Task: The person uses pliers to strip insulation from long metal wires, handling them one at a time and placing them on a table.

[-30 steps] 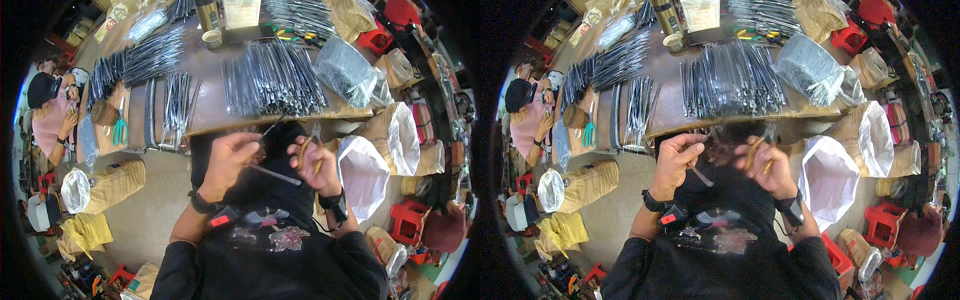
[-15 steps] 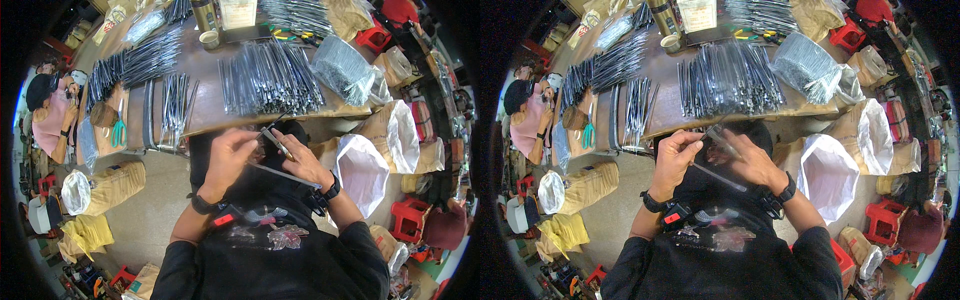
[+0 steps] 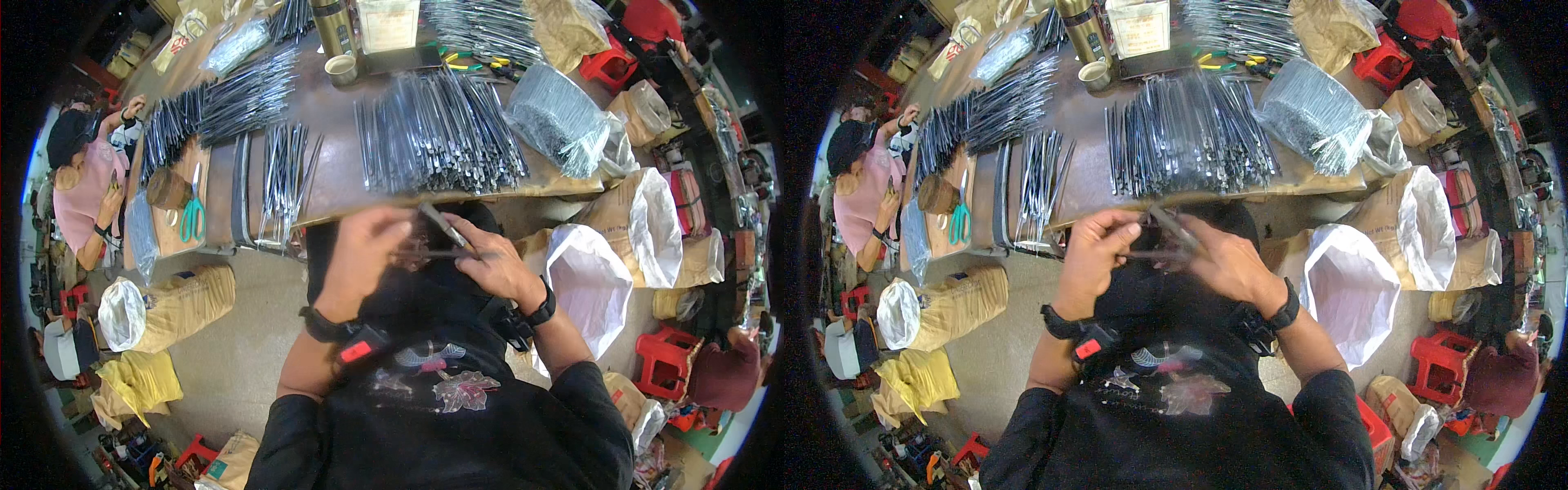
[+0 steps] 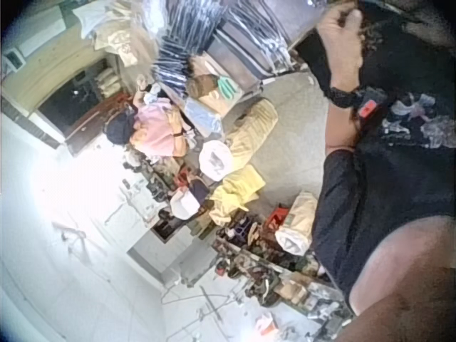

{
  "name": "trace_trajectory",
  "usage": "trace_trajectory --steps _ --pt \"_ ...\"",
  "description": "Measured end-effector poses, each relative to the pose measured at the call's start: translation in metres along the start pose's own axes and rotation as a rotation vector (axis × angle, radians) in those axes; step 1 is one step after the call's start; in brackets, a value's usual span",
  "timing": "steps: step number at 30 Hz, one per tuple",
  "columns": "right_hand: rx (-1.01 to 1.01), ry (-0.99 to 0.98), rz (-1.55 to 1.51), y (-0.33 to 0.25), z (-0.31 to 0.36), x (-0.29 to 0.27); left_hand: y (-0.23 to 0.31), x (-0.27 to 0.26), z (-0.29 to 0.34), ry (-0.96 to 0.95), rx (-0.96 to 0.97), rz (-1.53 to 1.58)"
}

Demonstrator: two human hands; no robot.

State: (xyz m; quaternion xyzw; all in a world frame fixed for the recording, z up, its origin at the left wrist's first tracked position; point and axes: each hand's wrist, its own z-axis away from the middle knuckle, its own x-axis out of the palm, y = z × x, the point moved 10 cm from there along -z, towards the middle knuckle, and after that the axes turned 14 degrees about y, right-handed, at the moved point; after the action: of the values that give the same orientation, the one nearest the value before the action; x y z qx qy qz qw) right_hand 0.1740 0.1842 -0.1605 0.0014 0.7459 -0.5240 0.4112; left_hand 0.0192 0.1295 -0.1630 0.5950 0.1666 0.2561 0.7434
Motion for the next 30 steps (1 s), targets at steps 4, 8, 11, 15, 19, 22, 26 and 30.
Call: trace_trajectory --steps 4,8,11,15,19,22,26,30 --pt "0.181 0.0 -0.5 0.016 -0.001 -0.01 -0.001 -0.091 -0.054 0.304 0.029 -0.012" --pt "0.427 0.178 -1.05 0.043 0.004 -0.032 -0.006 -0.192 -0.099 0.573 0.19 -0.256" --pt "0.435 0.216 -1.201 0.056 0.004 -0.038 -0.023 -0.227 -0.12 0.578 0.19 -0.498" --pt "0.53 0.397 -1.316 0.077 0.023 -0.062 0.009 -0.162 -0.107 0.57 0.564 -1.165" --pt "0.536 0.307 -1.591 0.081 0.031 -0.073 0.053 -0.071 -0.053 0.643 0.679 -1.189" --pt "0.591 0.401 -1.667 0.103 0.021 -0.067 0.009 -0.038 -0.073 0.474 0.651 -1.168" --pt "0.58 0.444 -1.767 0.098 0.013 -0.075 -0.017 -0.039 -0.101 0.375 0.582 -1.185" --pt "0.541 0.438 -1.901 0.112 0.027 -0.084 -0.012 -0.032 -0.111 0.274 0.503 -1.046"
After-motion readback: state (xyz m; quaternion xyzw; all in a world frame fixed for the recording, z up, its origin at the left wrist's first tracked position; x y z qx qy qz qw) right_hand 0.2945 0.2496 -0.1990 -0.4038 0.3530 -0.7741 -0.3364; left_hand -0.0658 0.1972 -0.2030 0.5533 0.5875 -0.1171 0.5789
